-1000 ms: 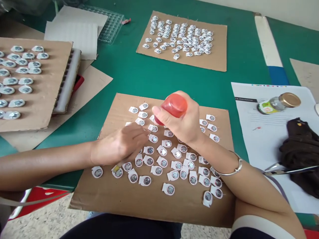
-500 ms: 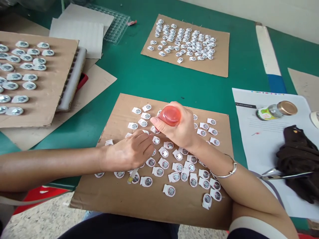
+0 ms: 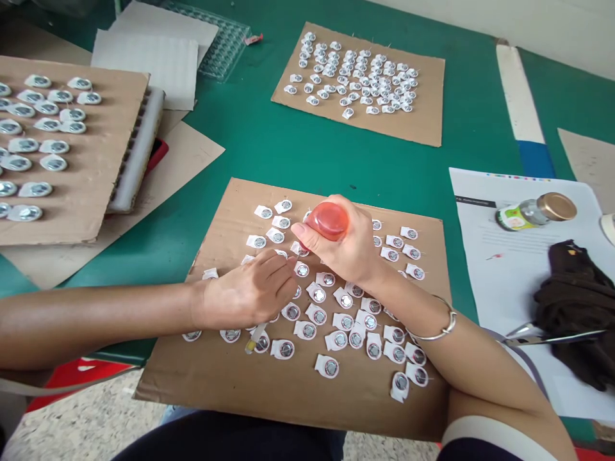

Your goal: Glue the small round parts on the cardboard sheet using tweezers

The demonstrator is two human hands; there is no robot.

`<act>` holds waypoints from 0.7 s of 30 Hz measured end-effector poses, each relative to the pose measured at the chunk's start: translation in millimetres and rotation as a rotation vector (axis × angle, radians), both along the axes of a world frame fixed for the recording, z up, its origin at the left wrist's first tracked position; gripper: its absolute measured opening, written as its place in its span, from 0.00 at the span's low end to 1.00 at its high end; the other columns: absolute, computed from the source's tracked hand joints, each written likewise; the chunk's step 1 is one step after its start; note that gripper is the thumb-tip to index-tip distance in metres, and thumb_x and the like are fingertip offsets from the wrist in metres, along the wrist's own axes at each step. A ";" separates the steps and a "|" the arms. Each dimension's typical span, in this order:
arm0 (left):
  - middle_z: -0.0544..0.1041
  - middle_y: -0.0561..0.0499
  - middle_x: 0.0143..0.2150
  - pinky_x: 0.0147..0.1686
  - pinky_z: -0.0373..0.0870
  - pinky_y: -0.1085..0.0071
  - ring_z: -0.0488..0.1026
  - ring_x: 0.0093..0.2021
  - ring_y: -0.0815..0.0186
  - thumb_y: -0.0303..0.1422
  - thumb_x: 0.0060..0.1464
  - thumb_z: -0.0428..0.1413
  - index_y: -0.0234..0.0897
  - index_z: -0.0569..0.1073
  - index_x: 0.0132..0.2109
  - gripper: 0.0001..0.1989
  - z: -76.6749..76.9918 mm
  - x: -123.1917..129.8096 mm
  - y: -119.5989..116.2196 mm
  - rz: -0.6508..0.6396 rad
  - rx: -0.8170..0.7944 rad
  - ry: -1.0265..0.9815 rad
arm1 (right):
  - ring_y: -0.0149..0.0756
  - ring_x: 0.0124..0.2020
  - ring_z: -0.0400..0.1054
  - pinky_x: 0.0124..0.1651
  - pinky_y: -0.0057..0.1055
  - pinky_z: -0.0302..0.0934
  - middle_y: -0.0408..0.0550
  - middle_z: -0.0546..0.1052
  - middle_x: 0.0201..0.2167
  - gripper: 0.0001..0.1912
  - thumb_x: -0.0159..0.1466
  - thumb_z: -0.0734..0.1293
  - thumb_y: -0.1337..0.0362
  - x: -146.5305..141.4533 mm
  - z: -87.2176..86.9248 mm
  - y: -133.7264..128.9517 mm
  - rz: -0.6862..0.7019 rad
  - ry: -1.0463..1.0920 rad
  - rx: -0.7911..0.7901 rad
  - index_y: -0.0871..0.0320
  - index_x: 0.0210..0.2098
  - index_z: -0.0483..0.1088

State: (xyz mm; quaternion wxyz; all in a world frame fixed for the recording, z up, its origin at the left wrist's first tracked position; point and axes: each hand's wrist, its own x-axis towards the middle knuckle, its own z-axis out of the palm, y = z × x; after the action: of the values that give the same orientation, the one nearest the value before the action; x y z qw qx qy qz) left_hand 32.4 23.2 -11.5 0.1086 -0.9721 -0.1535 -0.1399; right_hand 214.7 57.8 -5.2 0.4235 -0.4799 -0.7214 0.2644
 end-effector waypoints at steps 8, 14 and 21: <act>0.68 0.48 0.22 0.23 0.63 0.65 0.66 0.24 0.64 0.18 0.50 0.47 0.33 0.65 0.25 0.10 1.1 0.4 0.7 0.002 0.007 -0.003 | 0.31 0.26 0.66 0.32 0.33 0.64 0.43 0.72 0.25 0.13 0.55 0.69 0.55 -0.9 0.4 -0.4 -0.031 0.009 -0.030 0.57 0.30 0.65; 0.68 0.48 0.22 0.23 0.62 0.66 0.66 0.23 0.65 0.18 0.49 0.47 0.33 0.65 0.25 0.10 1.4 -0.2 1.9 -0.004 0.010 0.002 | 0.31 0.26 0.67 0.32 0.33 0.64 0.44 0.72 0.25 0.13 0.55 0.69 0.56 -0.8 -0.2 -0.7 -0.009 0.030 -0.030 0.57 0.30 0.65; 0.70 0.47 0.23 0.23 0.65 0.65 0.67 0.25 0.64 0.18 0.50 0.48 0.32 0.66 0.26 0.09 -0.8 -0.2 1.0 -0.002 0.010 -0.014 | 0.30 0.25 0.67 0.30 0.32 0.64 0.42 0.72 0.24 0.12 0.56 0.69 0.57 -0.7 -1.3 0.1 -0.011 0.046 -0.014 0.57 0.30 0.64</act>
State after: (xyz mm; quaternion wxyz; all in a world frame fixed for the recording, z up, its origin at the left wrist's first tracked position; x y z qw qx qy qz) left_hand 32.1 24.3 -12.3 0.1124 -0.9707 -0.1527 -0.1475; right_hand 214.0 57.9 -6.5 0.4380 -0.4806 -0.7069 0.2782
